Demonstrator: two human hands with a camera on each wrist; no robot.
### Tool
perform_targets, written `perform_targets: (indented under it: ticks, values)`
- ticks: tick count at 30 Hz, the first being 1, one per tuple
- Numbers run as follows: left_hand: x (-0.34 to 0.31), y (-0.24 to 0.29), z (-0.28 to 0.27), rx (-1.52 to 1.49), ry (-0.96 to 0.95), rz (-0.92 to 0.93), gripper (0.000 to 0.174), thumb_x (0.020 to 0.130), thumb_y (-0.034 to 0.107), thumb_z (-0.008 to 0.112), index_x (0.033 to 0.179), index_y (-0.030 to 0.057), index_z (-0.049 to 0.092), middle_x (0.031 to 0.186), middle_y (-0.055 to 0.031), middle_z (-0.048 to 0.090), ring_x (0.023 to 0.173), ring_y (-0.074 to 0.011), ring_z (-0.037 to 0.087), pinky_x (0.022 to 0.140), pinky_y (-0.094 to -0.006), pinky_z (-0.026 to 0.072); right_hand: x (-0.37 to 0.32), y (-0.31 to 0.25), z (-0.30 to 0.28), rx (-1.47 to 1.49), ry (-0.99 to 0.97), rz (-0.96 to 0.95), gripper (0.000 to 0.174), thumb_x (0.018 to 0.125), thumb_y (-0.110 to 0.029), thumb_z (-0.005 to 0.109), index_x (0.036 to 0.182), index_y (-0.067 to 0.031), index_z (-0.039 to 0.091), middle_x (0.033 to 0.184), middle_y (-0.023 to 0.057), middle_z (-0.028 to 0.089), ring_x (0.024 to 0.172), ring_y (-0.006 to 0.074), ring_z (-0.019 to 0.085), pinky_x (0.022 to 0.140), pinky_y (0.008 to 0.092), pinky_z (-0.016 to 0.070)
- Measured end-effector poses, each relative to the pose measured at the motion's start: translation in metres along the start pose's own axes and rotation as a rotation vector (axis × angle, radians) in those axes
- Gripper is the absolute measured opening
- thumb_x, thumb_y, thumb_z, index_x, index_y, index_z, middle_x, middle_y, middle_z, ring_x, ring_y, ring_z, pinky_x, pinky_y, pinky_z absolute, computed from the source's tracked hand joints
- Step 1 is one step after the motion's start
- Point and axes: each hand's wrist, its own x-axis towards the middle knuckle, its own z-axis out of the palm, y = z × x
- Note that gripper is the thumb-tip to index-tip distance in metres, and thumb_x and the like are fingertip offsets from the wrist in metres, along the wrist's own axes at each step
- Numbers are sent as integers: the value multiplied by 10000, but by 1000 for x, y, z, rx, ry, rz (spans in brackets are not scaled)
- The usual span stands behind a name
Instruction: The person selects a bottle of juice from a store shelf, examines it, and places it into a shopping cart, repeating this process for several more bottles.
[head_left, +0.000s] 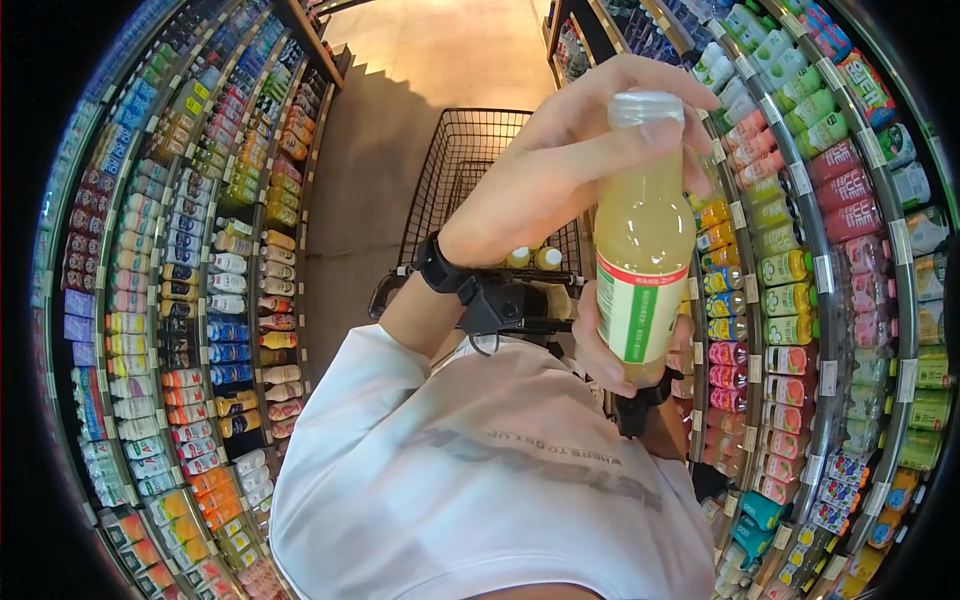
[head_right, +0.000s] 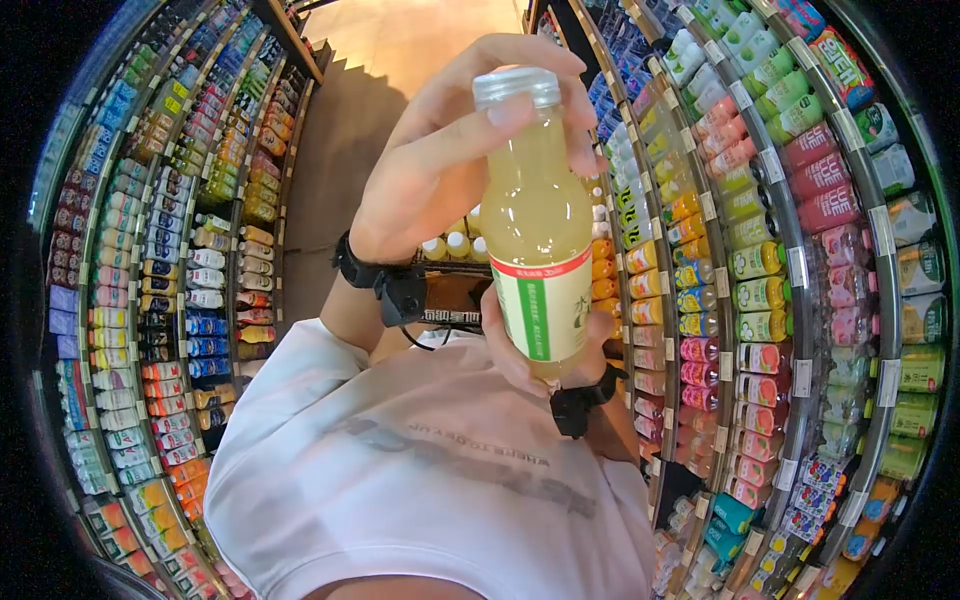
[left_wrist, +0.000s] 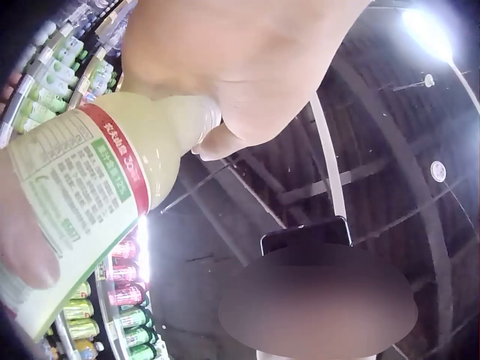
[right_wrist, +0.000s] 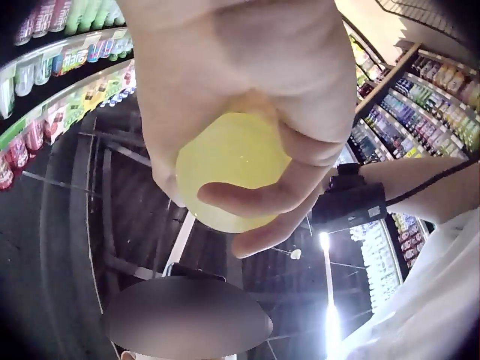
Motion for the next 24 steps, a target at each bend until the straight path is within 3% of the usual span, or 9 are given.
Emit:
perform_targets:
  ticks: [2, 6, 8, 10, 11, 13, 18, 23, 24]
  values:
    - [2, -3, 2, 0, -40, 14, 314, 1027, 208, 541, 1295, 45, 534, 1103, -116, 638, 972, -221, 660, 878, -369, 540, 1, -4, -7, 64, -181, 73, 814, 755, -308, 811, 1330, 65, 372, 937, 231, 624, 708, 300, 644, 539, 354, 548]
    - [3, -7, 11, 54, -67, 33, 310, 1016, 202, 569, 1282, 44, 546, 1092, -108, 643, 959, -214, 665, 872, -370, 540, -11, -2, -5, 100, -167, 69, 843, 764, -335, 832, 1345, 56, 362, 954, 233, 624, 736, 307, 648, 555, 352, 547]
    - [2, -2, 19, 115, -7, -12, 301, 1009, 194, 588, 1267, 41, 560, 1068, -98, 649, 946, -201, 666, 863, -360, 539, -15, -2, -2, -20, -136, 25, 833, 814, -452, 760, 1331, 75, 375, 898, 226, 624, 681, 285, 635, 527, 337, 530]
    - [2, 0, 26, 182, 44, -27, 292, 998, 187, 616, 1249, 43, 577, 1023, -80, 662, 932, -170, 668, 838, -329, 539, -21, 3, 6, -269, 141, -132, 853, 855, -577, 651, 1310, 95, 392, 835, 216, 618, 614, 261, 611, 489, 320, 504]
    - [2, 1, 29, 219, 67, -18, 289, 990, 184, 634, 1239, 46, 586, 991, -67, 673, 925, -146, 669, 816, -304, 539, -27, 12, 13, -456, 403, -264, 880, 869, -643, 579, 1297, 105, 402, 799, 209, 611, 574, 249, 592, 464, 312, 486]
    - [2, 0, 31, 276, 95, -6, 281, 981, 179, 655, 1222, 47, 596, 963, -51, 682, 917, -118, 672, 791, -278, 541, -15, 15, 29, -867, 712, -360, 1025, 861, -829, 339, 1233, 121, 444, 683, 177, 574, 452, 214, 509, 378, 293, 416]
    - [8, -10, 29, 344, 113, -30, 271, 974, 169, 662, 1203, 38, 599, 986, -44, 679, 921, -109, 682, 783, -278, 549, -10, 21, 24, -665, 767, -488, 959, 889, -793, 358, 1204, 107, 458, 653, 156, 556, 432, 202, 484, 344, 280, 380]
    - [9, -14, 24, 314, 123, -83, 302, 984, 206, 655, 1232, 41, 601, 1005, -63, 671, 941, -142, 677, 815, -296, 549, -23, 18, 12, -621, 581, -457, 912, 940, -741, 257, 1278, 75, 484, 740, 158, 606, 455, 198, 500, 384, 287, 388]
    - [10, -14, 22, 308, 123, -92, 303, 985, 210, 654, 1232, 42, 601, 1002, -65, 673, 944, -142, 678, 815, -297, 550, -21, 19, 13, -623, 627, -467, 922, 928, -753, 275, 1248, 88, 477, 708, 154, 588, 417, 191, 463, 349, 284, 364]
